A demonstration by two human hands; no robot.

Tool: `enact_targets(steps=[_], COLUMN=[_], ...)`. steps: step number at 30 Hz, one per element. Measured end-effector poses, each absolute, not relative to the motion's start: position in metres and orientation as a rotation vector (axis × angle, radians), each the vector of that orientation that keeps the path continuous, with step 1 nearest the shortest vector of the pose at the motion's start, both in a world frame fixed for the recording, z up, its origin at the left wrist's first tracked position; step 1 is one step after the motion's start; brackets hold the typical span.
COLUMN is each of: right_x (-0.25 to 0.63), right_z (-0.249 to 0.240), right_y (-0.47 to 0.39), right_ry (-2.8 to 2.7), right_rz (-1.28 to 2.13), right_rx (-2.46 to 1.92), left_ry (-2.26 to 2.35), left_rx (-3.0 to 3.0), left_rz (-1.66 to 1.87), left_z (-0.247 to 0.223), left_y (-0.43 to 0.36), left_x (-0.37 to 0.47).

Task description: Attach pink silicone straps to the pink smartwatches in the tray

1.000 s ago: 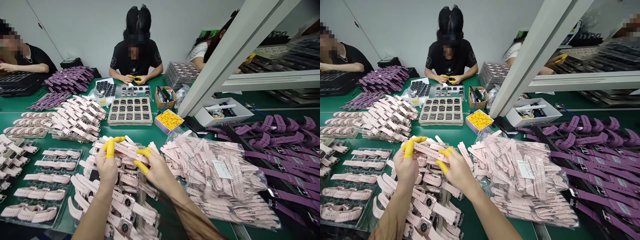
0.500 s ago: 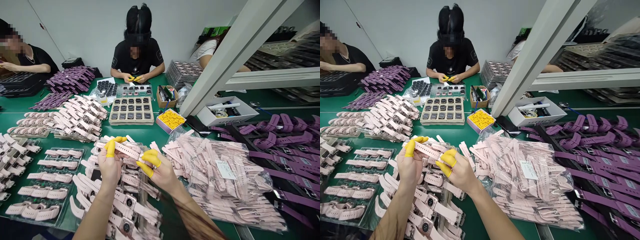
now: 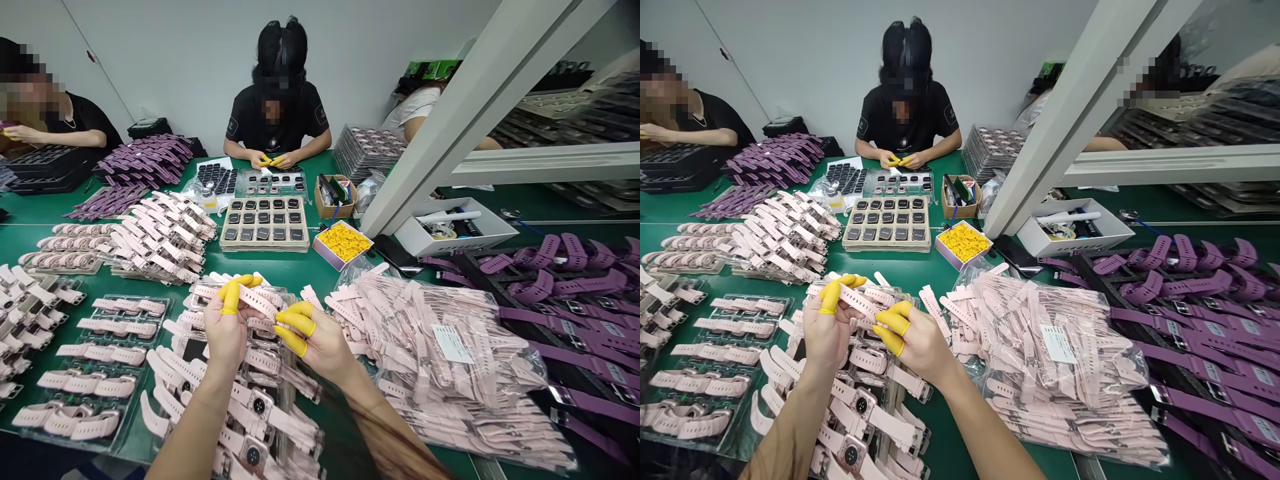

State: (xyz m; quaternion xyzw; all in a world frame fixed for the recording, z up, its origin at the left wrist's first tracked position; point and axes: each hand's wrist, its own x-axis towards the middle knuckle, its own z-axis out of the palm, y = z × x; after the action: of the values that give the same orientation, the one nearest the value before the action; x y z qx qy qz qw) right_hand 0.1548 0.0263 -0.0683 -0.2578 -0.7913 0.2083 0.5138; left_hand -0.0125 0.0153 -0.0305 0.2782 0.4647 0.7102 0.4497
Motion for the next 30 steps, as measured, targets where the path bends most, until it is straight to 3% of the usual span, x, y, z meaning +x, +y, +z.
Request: enact_targets(steps=[5,10,17,24,30], right_x=[0.155,0.152,0.151,0.156,0.145], right_z=[-0.070,-0.077,-0.079,-0.079,-0.080], right_y=[0.026,0.027,0.029,0.028,0.031], right_ry=[-1.819,-1.472,-1.125,-1.501,-1.446], right_rz=[0.622,1.002,1.073,1.295,1.304], right_rx=[-0.701,-0.726,-0.708,-0.694,-0.641], left_ry=[0.971,1.045,1.035,0.780,0.761], left_rx=[1.014,1.551,1.524,1.046,0.927], left_rz=[1.513,1.121,1.240,1.351,1.472], left_z=[-0.033,-0.030,-0.027,-0.032,-0.027], left_y=[0.009,0.004,0.002,0.005,0.004], left_x=[-0.020,-0.016,-0.014,-0.009,-0.010])
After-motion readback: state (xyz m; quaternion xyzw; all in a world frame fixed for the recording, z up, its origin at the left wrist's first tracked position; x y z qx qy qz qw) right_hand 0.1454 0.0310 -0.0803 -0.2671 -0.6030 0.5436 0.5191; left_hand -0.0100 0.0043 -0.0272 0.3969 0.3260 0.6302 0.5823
